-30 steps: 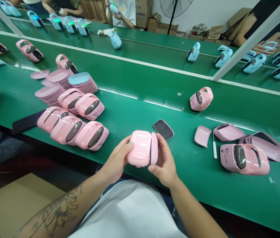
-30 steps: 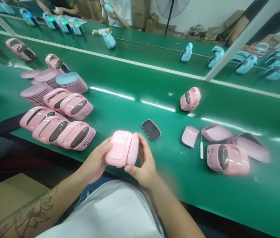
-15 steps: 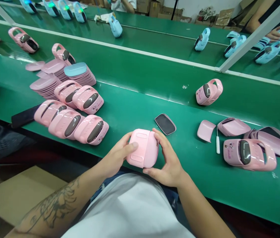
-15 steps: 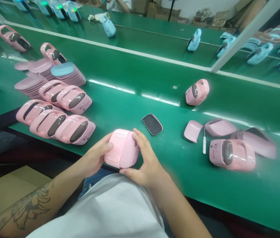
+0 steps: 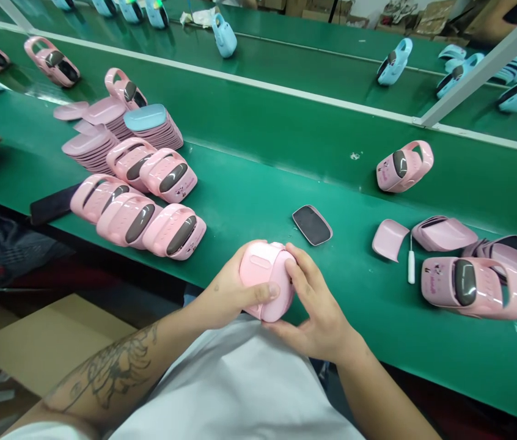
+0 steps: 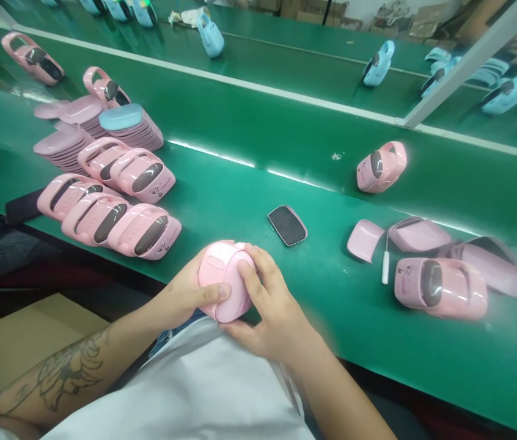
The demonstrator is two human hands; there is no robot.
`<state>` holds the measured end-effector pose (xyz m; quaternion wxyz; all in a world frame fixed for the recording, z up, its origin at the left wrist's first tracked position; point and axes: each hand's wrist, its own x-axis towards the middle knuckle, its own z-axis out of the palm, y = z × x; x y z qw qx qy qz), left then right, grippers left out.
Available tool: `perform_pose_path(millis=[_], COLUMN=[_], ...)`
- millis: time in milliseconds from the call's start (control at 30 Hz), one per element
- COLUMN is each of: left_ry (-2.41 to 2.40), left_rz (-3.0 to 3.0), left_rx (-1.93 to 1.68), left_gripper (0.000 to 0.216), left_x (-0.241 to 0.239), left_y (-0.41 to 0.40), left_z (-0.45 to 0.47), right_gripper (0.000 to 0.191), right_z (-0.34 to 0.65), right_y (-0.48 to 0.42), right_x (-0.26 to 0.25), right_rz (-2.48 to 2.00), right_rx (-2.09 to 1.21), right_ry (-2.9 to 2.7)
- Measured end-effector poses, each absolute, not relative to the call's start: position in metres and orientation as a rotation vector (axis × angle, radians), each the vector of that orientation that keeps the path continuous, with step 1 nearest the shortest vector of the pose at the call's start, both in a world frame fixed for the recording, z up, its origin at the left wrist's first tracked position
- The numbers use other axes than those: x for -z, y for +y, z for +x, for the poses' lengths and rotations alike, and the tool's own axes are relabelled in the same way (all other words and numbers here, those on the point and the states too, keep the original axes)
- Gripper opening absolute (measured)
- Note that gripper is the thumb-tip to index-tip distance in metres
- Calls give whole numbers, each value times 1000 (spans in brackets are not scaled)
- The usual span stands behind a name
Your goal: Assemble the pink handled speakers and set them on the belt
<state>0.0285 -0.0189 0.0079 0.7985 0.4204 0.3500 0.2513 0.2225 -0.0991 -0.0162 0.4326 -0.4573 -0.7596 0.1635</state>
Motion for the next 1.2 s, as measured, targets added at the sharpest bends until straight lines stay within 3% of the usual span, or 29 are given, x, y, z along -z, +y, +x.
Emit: perform_pose_path(millis=[567,1200], left_ry=[822,892], left_rz=[1039,1073], left_rx=[-536,-566], left_gripper=[102,93], left_x=[-18,-14], left_y=[-23,-26], left_z=[26,30], right_gripper=[107,108], right_z=[216,223], right_y=[-104,-103], right_x=[7,3], right_rz=[-1113,-1156], right_rx=[-316,-346], right_ry=[-1942,-1991])
